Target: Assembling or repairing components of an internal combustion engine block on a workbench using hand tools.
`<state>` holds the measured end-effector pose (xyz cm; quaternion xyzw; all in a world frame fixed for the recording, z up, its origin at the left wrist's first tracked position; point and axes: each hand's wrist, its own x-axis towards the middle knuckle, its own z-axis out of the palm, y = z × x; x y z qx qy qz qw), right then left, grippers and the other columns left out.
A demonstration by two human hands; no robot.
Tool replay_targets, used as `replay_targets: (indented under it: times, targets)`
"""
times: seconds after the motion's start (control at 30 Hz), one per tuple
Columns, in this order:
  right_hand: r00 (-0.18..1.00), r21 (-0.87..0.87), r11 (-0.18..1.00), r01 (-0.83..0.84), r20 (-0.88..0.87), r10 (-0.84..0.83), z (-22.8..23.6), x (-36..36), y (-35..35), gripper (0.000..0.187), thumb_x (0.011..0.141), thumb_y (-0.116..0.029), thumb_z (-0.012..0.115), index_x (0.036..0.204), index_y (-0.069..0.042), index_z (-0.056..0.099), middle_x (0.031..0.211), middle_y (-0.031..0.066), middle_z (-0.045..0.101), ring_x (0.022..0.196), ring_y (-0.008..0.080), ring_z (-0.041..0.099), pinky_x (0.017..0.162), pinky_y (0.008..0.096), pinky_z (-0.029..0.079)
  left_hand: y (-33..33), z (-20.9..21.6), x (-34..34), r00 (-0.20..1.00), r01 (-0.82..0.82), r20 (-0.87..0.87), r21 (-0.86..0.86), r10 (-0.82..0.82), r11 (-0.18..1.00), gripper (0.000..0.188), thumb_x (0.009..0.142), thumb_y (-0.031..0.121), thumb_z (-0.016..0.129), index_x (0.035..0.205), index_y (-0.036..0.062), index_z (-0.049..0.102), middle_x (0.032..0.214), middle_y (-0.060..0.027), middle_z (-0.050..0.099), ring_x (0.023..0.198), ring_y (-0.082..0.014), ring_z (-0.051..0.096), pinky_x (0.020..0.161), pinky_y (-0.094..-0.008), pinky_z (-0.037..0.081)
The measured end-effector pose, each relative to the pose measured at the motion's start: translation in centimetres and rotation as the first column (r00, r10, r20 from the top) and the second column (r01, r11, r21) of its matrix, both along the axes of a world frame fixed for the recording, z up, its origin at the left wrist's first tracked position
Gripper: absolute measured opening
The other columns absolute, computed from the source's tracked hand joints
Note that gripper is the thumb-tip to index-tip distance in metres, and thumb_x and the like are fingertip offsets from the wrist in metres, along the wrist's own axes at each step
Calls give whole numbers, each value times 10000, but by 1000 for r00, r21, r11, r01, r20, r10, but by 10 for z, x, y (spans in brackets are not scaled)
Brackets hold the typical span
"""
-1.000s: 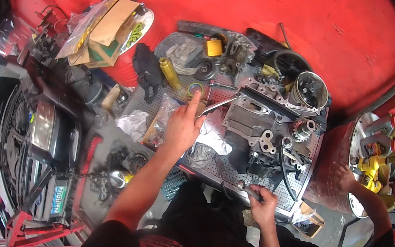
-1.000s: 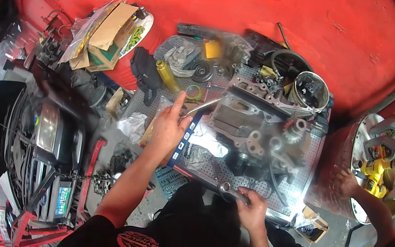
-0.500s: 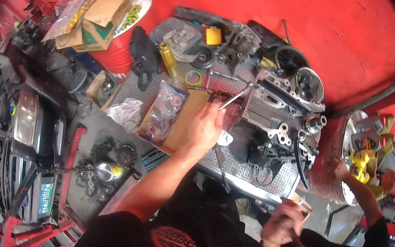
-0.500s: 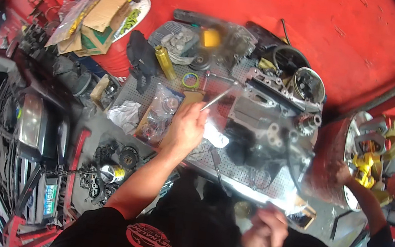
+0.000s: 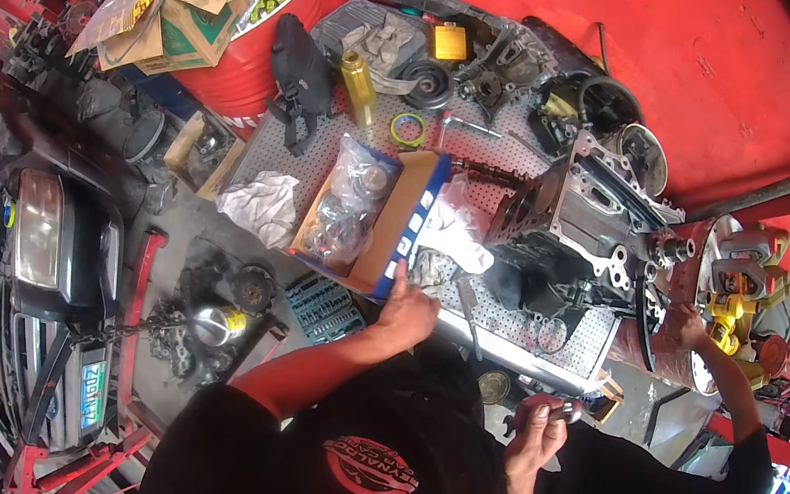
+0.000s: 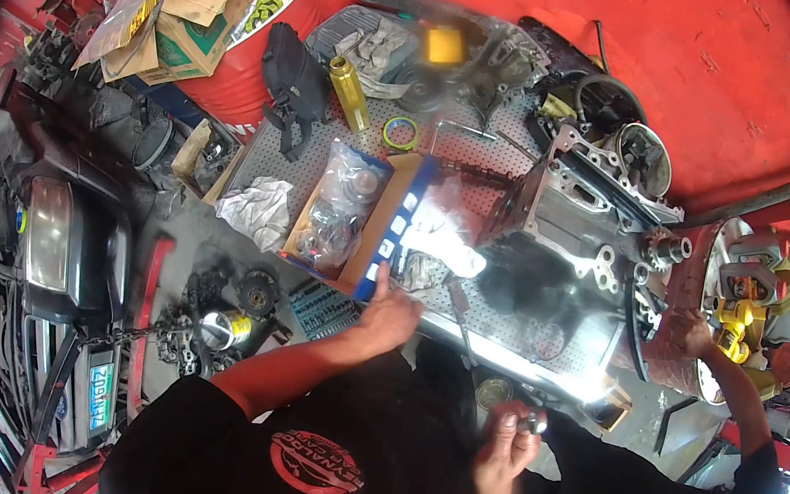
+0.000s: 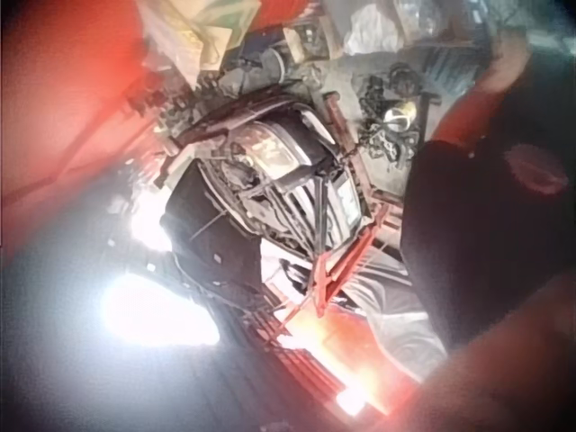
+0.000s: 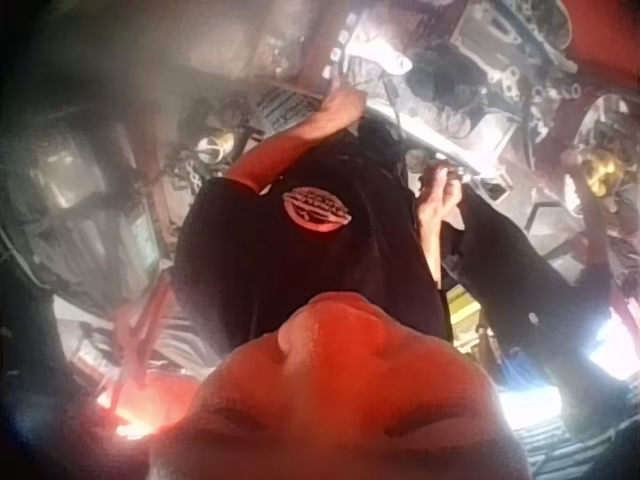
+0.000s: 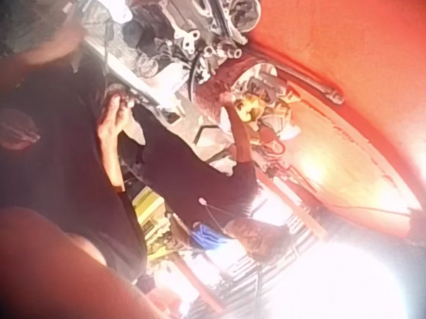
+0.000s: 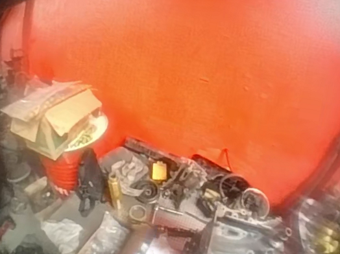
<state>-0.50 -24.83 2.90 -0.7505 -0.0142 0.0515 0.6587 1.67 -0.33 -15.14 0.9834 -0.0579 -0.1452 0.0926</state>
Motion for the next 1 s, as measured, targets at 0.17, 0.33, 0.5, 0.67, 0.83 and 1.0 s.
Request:
replay_targets:
  times: [0.17,0.33,0.5,0.67,0.83,1.0]
  targets:
    - [996,38,999,-29,-79,32,-2,-13,16,233,1037,-229,600,989,-21,692,850,29,655,707,91,546,628,265,434,87,-12,5,929,-369,67,132,363,920,232,952,156,510,1047,31,682,900,-121,738,1136,-301,631,1140,-804,57]
    - [984,14,998,-69,-162,70,-8,-8,11,258,1052,-232,584,974,-8,685,782,4,619,697,84,536,623,249,417,160,-75,-12,712,-685,2,-220,703,695,226,989,195,533,1078,48,679,1119,-192,718,1361,-323,516,1087,-843,126]
    - [988,62,992,-109,-107,115,-15,9,5,267,1055,-241,589,976,-5,685,763,-3,597,684,86,530,611,256,417,136,-88,-25,821,-532,193,-78,537,843,219,976,190,545,1057,38,680,1127,-183,722,1425,-391,427,1077,-799,243]
    - [987,50,987,-156,-27,157,-23,33,-6,242,1048,-212,593,975,3,675,715,15,582,656,96,527,591,270,422,76,-90,-32,889,-374,172,-259,424,891,212,974,192,567,1030,1,640,1014,-229,716,1144,-422,618,1017,-565,438]
    - [987,-22,993,-116,-113,112,-21,38,-22,225,1048,-191,581,973,3,668,719,9,569,654,85,511,577,264,407,66,-106,-25,814,-581,-178,-216,554,785,238,938,144,595,1102,-28,613,1032,-258,710,1163,-438,600,826,-578,545]
    - [981,-145,982,119,-136,-139,-14,21,-20,191,1040,-129,546,963,-2,666,764,-1,582,654,74,494,580,256,387,105,-128,-8,821,-530,67,-280,567,800,180,936,122,571,1034,-23,612,1049,-234,689,1112,-438,595,982,-518,486]
